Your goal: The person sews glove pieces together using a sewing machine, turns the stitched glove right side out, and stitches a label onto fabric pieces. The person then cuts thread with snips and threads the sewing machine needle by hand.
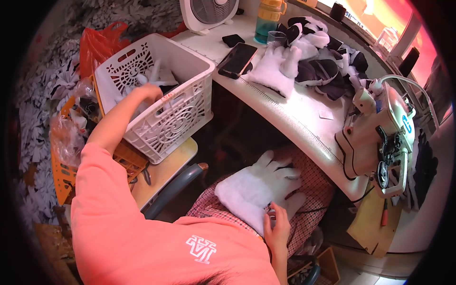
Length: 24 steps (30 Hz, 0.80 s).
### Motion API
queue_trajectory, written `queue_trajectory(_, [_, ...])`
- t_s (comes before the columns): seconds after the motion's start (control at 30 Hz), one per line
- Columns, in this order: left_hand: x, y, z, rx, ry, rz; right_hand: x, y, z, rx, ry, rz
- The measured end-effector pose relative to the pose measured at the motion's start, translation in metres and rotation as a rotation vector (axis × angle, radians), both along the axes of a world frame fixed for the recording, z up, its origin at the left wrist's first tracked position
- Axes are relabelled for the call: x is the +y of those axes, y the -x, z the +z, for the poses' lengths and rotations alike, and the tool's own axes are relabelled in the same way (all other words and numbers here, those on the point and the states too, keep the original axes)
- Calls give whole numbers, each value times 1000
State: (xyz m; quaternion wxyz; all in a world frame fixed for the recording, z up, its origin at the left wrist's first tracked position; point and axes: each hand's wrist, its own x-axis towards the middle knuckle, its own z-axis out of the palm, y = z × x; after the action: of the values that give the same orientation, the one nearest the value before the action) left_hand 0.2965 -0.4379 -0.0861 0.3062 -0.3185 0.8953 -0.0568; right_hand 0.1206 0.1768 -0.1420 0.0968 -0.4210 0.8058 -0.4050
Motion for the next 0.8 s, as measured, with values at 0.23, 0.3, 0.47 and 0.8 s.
queue_trajectory(0.23, [-28, -31, 39, 17, -88, 533, 1, -1, -1, 2, -7, -1])
queue_trajectory(0.3, [-32, -51, 27, 18, -60, 528, 3, -1, -1, 2, -13, -4])
queue_trajectory(0.47, [-23, -55, -2, 280, 225, 227, 4, 0, -4, -6, -13, -10])
queue_trajectory(0.8, [-110, -72, -55, 554, -1155, 116, 4, 2, -8, -43, 4, -16])
